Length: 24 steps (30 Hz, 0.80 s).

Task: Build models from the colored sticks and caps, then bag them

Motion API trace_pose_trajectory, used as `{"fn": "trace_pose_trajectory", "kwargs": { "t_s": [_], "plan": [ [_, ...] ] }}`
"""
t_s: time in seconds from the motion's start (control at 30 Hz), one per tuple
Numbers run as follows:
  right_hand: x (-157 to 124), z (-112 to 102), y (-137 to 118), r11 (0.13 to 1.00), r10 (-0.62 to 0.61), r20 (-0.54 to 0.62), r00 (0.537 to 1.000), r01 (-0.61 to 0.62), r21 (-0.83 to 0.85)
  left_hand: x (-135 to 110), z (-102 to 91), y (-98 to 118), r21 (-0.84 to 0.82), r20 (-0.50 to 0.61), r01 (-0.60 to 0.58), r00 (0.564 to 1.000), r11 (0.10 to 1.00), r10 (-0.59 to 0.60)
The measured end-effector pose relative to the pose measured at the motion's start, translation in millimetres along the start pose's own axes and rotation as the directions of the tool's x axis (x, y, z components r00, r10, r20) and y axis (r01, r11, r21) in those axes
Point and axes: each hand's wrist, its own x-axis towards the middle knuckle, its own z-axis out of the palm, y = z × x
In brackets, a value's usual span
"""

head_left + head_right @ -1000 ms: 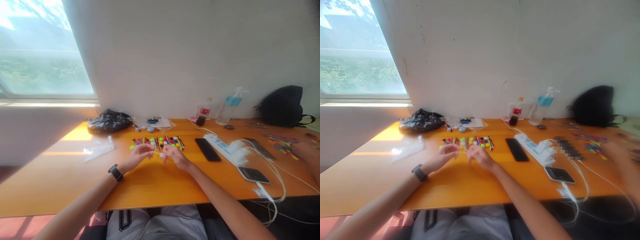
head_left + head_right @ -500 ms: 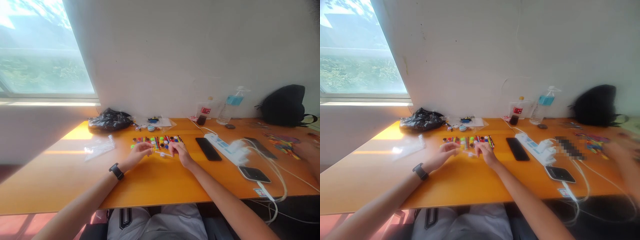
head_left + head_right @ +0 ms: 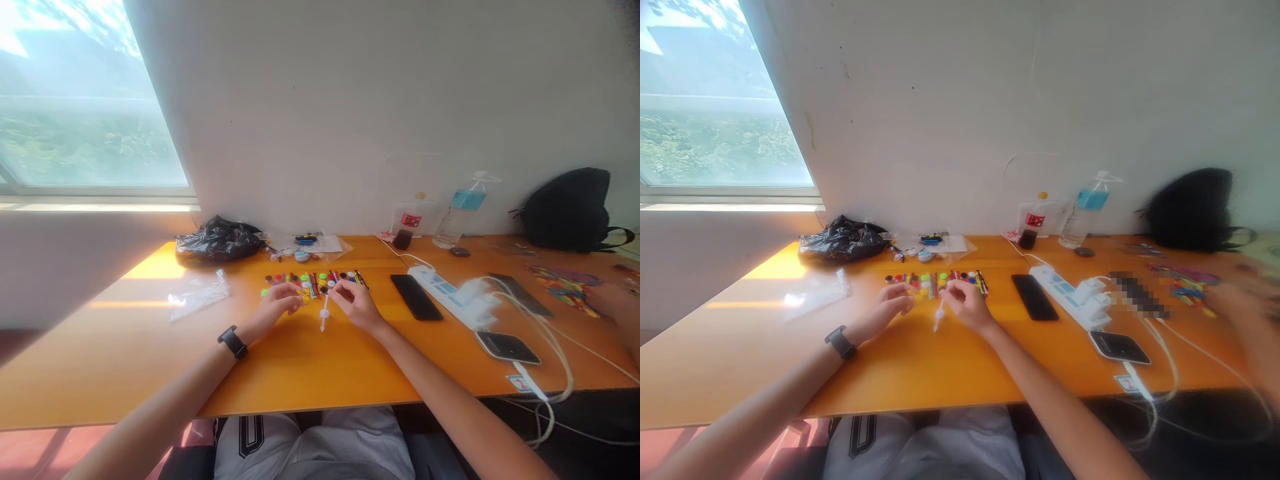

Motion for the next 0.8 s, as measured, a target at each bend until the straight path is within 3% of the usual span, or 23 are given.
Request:
{"fn": "trace_pose_trajectory", "kwargs": {
  "t_s": [0.3, 0.5, 0.67, 0.8],
  "plan": [
    [-6.1, 3.6, 14.0, 0.952, -0.040, 0.163, 0.986, 0.087, -0.293, -0.8, -1.6, -2.5, 0.134, 0.054, 0.074, 0.995, 0.988, -0.082],
    [-8.7, 4.6, 12.9, 0.965, -0.034, 0.250, 0.968, 0.097, -0.245, 5.3, -4.4, -17.2, 0.400, 0.138, -0.052, 0.990, 0.915, -0.004],
    [-8.0, 6.3, 13.2, 0.976, -0.023, 0.259, 0.966, 0.078, -0.204, 4.6, -5.1, -22.8, 0.498, 0.155, -0.220, 0.974, 0.839, 0.164],
    [-9.1, 7.5, 12.6, 0.983, -0.003, 0.253, 0.968, 0.049, -0.175, 1.6, -2.7, -21.3, 0.481, 0.187, -0.230, 0.970, 0.846, 0.157]
  ]
}}
